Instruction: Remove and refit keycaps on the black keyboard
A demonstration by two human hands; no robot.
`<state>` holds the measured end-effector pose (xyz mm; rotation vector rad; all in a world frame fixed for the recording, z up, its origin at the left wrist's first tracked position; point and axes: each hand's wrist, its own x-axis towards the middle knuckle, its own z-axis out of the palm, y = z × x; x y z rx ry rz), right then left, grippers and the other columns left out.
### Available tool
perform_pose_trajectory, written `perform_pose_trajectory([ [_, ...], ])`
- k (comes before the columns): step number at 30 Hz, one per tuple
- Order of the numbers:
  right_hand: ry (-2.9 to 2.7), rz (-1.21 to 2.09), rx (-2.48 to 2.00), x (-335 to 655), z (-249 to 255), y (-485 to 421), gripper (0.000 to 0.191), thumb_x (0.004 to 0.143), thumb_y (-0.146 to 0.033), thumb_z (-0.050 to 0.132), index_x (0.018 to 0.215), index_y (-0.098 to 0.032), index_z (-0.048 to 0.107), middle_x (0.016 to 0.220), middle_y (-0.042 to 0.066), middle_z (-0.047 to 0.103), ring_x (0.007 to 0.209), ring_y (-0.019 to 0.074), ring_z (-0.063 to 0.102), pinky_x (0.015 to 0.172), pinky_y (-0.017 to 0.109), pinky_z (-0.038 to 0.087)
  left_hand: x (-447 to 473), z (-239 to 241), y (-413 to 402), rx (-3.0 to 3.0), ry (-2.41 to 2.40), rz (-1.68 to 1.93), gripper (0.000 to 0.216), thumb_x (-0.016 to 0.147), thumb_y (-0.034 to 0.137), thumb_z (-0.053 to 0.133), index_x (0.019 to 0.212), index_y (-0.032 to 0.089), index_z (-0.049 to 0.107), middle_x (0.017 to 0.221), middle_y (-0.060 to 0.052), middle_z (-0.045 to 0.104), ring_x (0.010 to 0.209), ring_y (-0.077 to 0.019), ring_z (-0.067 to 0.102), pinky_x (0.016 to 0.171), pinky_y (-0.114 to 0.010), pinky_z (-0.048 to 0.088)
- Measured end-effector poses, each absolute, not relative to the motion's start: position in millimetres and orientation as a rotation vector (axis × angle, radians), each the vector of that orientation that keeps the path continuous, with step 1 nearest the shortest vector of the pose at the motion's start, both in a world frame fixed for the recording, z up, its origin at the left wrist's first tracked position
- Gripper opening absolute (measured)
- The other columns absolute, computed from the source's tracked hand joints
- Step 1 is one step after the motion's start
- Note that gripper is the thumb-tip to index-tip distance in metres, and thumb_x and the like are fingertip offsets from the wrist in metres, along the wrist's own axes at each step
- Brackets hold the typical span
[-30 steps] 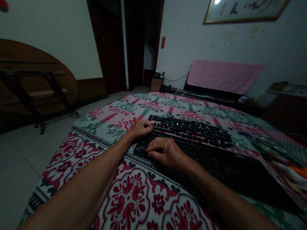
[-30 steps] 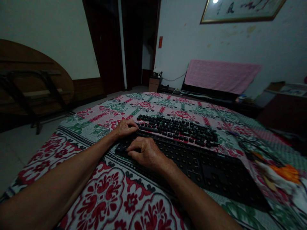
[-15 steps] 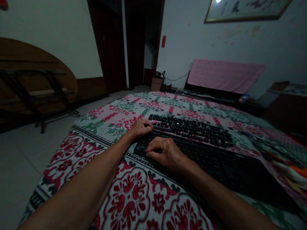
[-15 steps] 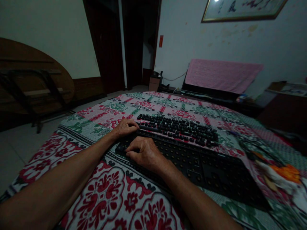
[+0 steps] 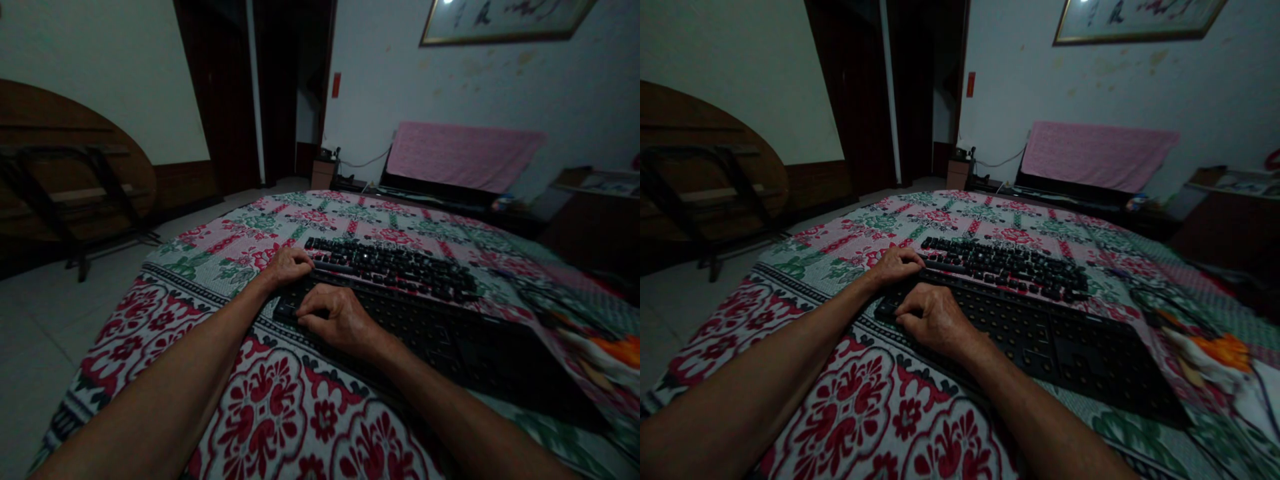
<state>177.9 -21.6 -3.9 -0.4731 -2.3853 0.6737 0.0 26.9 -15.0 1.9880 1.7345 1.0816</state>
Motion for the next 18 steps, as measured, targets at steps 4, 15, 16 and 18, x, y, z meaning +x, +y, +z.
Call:
perform_pose_trajectory([
  [4, -2.348, 0.649, -0.455, 179, -7, -23, 0.011, 0.07, -0.013, 0.058, 0.073, -0.017, 0.067, 0.075, 0.002, 0.063, 0.072, 0.0116, 0.057, 0.069, 0.023, 0.044, -7, -12, 25, 1.922, 1.607, 0.98, 0.022, 0.059, 0.026, 0.056, 0.075, 0.017, 0.069, 0.072, -0.001, 0.065, 0.067, -0.0139, 0.057, 0.058, -0.022, 0.043],
  [15, -2.332, 0.617, -0.44, 179, -10, -22, 0.01, 0.069, -0.013, 0.057, 0.073, -0.016, 0.065, 0.075, 0.003, 0.063, 0.071, 0.0114, 0.056, 0.067, 0.022, 0.043, -11, -7, 18, 1.686, 1.39, 0.972, 0.031, 0.054, 0.026, 0.067, 0.082, 0.013, 0.066, 0.074, -0.003, 0.065, 0.066, -0.014, 0.058, 0.058, -0.024, 0.045],
  [16, -2.331, 0.62, -0.442, 179, -10, -22, 0.01, 0.069, -0.012, 0.057, 0.073, -0.016, 0.065, 0.074, 0.003, 0.063, 0.071, 0.0114, 0.056, 0.067, 0.022, 0.043, -11, -8, 18, 1.672, 1.387, 0.978, 0.031, 0.054, 0.026, 0.067, 0.082, 0.013, 0.066, 0.073, -0.003, 0.065, 0.064, -0.0138, 0.058, 0.057, -0.024, 0.045],
  [18, -2.33, 0.621, -0.446, 179, -10, -22, 0.01, 0.069, -0.012, 0.057, 0.072, -0.016, 0.065, 0.074, 0.003, 0.063, 0.071, 0.0114, 0.056, 0.066, 0.022, 0.043, -11, -9, 18, 1.654, 1.378, 0.994, 0.031, 0.053, 0.026, 0.068, 0.081, 0.013, 0.066, 0.072, -0.003, 0.065, 0.063, -0.014, 0.058, 0.056, -0.025, 0.045],
])
